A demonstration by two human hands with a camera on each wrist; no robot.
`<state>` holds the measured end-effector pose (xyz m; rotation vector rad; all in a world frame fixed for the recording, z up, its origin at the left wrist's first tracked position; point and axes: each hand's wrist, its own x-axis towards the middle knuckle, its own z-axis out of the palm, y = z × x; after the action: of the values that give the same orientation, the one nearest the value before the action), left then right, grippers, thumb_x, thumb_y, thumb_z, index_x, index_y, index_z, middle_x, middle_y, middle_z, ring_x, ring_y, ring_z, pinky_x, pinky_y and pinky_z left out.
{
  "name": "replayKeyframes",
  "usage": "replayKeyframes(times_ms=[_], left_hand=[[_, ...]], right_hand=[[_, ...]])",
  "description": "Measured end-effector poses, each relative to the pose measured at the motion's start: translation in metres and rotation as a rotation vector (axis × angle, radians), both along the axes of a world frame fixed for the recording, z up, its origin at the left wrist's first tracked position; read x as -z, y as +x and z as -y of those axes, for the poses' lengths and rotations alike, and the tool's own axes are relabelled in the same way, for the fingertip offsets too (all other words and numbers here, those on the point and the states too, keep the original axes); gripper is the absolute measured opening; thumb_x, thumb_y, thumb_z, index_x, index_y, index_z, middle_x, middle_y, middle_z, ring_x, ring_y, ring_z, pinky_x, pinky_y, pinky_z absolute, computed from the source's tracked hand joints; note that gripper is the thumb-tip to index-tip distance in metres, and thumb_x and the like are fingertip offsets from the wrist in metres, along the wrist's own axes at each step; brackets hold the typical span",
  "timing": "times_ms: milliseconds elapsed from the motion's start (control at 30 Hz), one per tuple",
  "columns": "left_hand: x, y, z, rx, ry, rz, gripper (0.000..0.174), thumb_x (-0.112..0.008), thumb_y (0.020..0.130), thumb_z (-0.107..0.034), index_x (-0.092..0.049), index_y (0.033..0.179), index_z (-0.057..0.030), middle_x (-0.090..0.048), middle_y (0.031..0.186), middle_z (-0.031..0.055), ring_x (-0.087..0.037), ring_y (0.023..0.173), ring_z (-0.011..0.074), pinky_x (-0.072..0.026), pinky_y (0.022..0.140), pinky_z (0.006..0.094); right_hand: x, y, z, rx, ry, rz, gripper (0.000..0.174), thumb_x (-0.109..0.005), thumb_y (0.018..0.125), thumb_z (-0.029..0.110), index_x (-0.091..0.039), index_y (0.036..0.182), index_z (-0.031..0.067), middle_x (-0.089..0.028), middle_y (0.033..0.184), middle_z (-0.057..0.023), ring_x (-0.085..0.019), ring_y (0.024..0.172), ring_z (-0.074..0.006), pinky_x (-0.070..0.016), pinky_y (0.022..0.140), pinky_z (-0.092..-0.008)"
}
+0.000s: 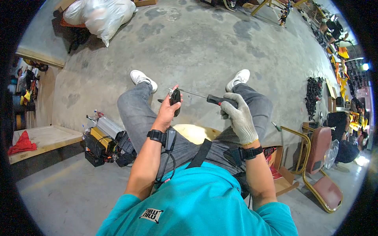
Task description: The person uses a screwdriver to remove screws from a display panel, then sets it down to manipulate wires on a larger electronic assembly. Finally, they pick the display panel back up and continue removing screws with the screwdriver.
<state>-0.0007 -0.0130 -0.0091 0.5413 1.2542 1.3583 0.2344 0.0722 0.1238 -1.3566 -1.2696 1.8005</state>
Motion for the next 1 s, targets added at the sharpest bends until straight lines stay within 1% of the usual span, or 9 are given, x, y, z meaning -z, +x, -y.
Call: replayKeyframes(times_ms=[133,433,567,667,767,833,867,933,1000], left_hand=[[-0.002,0.001,0.0,0.017,0.009,-0.017,0.069,-0.056,0.089,0.005,-0.039,0.153,-0.0153,-0.058,0.121,0.0019,-0.056,0.106,0.0118,-0.0435,0.097,0.0261],[0.001,0.001,0.002,0.06,0.003,-0.057,0.071,-0.056,0.089,0.005,-0.038,0.154,-0.0153,-0.057,0.121,0.0012,-0.054,0.107,0.0113,-0.0426,0.097,0.0257],[-0.005,0.001,0.001,0.061,0.001,-0.102,0.071,-0.055,0.088,0.006,-0.037,0.154,-0.015,-0.056,0.122,0.0015,-0.053,0.108,0.0116,-0.0423,0.097,0.0265],[0.0,-0.002,0.0,0.069,-0.004,-0.099,0.071,-0.054,0.088,0.006,-0.037,0.154,-0.0156,-0.057,0.124,0.0029,-0.054,0.108,0.0124,-0.0421,0.098,0.0272],[0.002,0.002,0.002,0.066,-0.019,-0.098,0.071,-0.054,0.088,0.005,-0.037,0.154,-0.0162,-0.057,0.124,0.0034,-0.054,0.108,0.0125,-0.0422,0.098,0.0273],[0.001,0.002,0.004,0.059,-0.025,-0.102,0.072,-0.054,0.088,0.005,-0.037,0.154,-0.0164,-0.057,0.124,0.0035,-0.054,0.108,0.0125,-0.0423,0.098,0.0272],[0.001,0.002,0.004,0.056,-0.009,-0.112,0.072,-0.054,0.088,0.005,-0.037,0.154,-0.0165,-0.057,0.124,0.0037,-0.054,0.108,0.0125,-0.0424,0.097,0.0272],[-0.004,0.003,0.003,0.054,0.005,-0.121,0.073,-0.055,0.088,0.006,-0.037,0.154,-0.0166,-0.057,0.123,0.0039,-0.054,0.108,0.0125,-0.0425,0.097,0.0271],[-0.008,0.002,0.001,0.044,0.014,-0.121,0.069,-0.055,0.09,0.006,-0.039,0.153,-0.016,-0.055,0.117,0.0018,-0.052,0.107,0.0121,-0.0409,0.1,0.0267]], right_hand=[[0.005,0.001,-0.001,0.004,0.006,-0.015,0.04,-0.066,0.09,0.011,-0.053,0.124,-0.0053,-0.063,0.083,-0.0077,-0.06,0.071,-0.0126,-0.0491,0.065,-0.0259],[0.007,0.001,-0.002,-0.033,0.035,0.055,0.04,-0.067,0.09,0.015,-0.054,0.121,-0.0054,-0.063,0.085,-0.0079,-0.061,0.07,-0.0128,-0.0497,0.064,-0.0257],[0.012,0.002,-0.004,-0.031,0.05,0.07,0.034,-0.065,0.094,0.018,-0.055,0.119,-0.0032,-0.063,0.085,-0.0076,-0.062,0.071,-0.013,-0.0517,0.063,-0.027],[-0.005,-0.008,-0.001,-0.015,0.023,0.124,0.036,-0.064,0.093,0.016,-0.053,0.122,-0.0029,-0.063,0.088,-0.0086,-0.062,0.072,-0.0137,-0.0532,0.064,-0.0285],[-0.007,-0.006,-0.001,-0.068,0.142,0.157,0.039,-0.064,0.093,0.015,-0.051,0.125,-0.003,-0.062,0.09,-0.0089,-0.063,0.073,-0.014,-0.0544,0.066,-0.0292],[0.0,-0.003,0.001,-0.143,0.318,0.227,0.042,-0.064,0.092,0.014,-0.049,0.127,-0.0038,-0.062,0.091,-0.0092,-0.063,0.074,-0.0144,-0.0546,0.068,-0.0289],[0.001,-0.002,0.001,-0.145,0.314,0.226,0.042,-0.064,0.092,0.014,-0.049,0.127,-0.0038,-0.062,0.091,-0.0092,-0.063,0.074,-0.0144,-0.0546,0.068,-0.0289],[-0.008,-0.006,0.001,-0.081,0.112,0.211,0.043,-0.065,0.092,0.014,-0.048,0.127,-0.0041,-0.061,0.093,-0.0097,-0.063,0.075,-0.0142,-0.0537,0.069,-0.028],[0.001,-0.003,0.0,-0.079,0.094,0.209,0.042,-0.064,0.093,0.015,-0.048,0.127,-0.0042,-0.061,0.094,-0.0102,-0.063,0.075,-0.0141,-0.0538,0.068,-0.0281]])
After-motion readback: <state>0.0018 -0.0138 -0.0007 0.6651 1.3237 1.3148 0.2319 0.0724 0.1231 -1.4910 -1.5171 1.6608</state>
